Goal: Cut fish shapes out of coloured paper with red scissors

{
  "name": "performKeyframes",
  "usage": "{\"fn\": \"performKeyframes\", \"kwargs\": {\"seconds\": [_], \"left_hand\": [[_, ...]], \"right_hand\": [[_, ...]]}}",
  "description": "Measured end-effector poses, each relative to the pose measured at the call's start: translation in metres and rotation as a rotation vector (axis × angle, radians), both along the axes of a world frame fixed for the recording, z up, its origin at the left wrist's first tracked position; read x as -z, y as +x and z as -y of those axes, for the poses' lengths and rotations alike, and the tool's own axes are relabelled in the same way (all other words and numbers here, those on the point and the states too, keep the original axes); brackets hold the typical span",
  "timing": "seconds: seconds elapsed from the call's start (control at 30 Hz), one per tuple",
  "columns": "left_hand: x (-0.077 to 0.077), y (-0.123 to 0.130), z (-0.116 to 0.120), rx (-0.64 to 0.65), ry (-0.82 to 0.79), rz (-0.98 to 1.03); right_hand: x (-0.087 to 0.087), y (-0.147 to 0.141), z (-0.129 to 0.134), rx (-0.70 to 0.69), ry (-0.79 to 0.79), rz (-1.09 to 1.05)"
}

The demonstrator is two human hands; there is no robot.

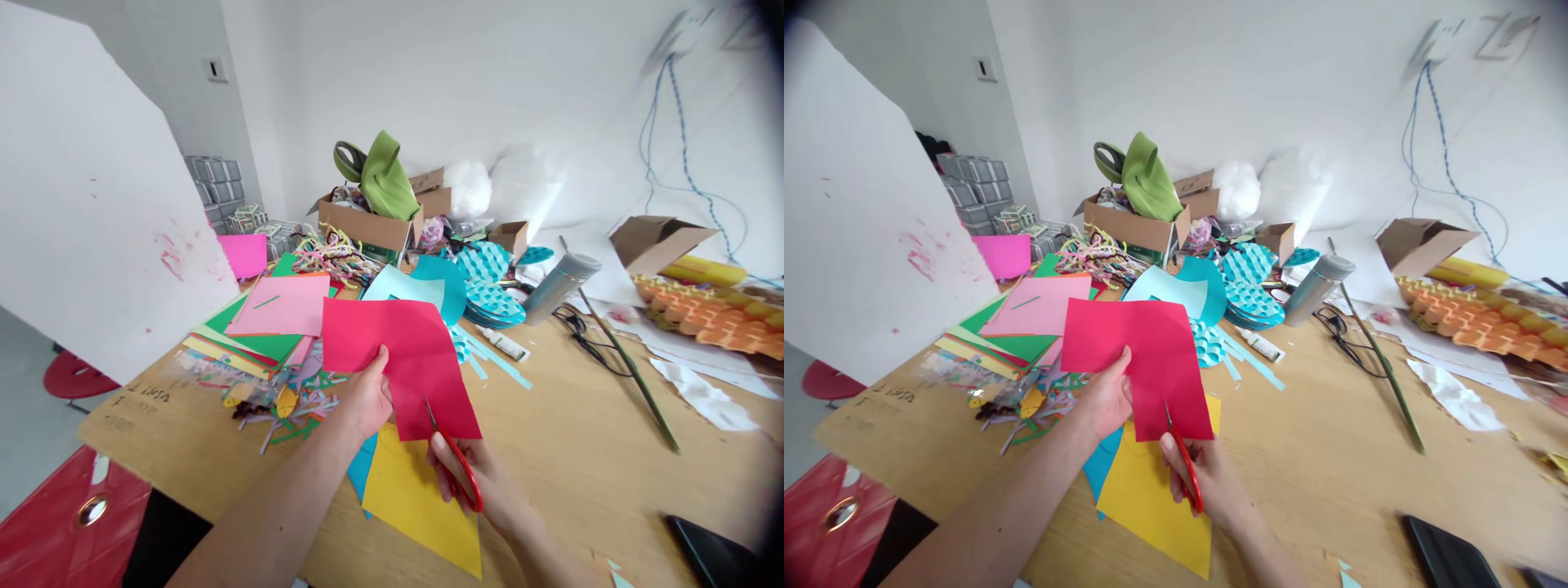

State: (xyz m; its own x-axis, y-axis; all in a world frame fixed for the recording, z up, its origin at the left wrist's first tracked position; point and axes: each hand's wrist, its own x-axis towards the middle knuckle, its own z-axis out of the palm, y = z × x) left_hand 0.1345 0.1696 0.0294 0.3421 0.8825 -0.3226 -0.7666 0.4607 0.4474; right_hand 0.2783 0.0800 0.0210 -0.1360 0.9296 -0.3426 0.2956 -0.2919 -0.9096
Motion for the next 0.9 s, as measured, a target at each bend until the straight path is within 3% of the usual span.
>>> {"fn": "performKeyframes", "kwargs": {"seconds": [0.23,0.47,0.73,0.9], "left_hand": [[-0.0024,0.0003,0.0015,0.052,0.028,0.125],[-0.0021,-0.0002,0.0012,0.029,-0.017,0.094],[-0.0033,0.0034,0.0050,0.041,-0.033,0.087],[-0.0012,0.0041,0.0056,0.022,-0.074,0.022]], "right_hand": [[0.0055,0.0019,-0.0035,-0.010,0.019,0.016],[0.0100,0.0027,-0.0051,0.025,0.010,0.063],[0.0029,-0.0002,-0.0035,0.021,0.087,0.071],[0.0042,-0.0013,-0.0041,0.049,0.042,0.073]]}}
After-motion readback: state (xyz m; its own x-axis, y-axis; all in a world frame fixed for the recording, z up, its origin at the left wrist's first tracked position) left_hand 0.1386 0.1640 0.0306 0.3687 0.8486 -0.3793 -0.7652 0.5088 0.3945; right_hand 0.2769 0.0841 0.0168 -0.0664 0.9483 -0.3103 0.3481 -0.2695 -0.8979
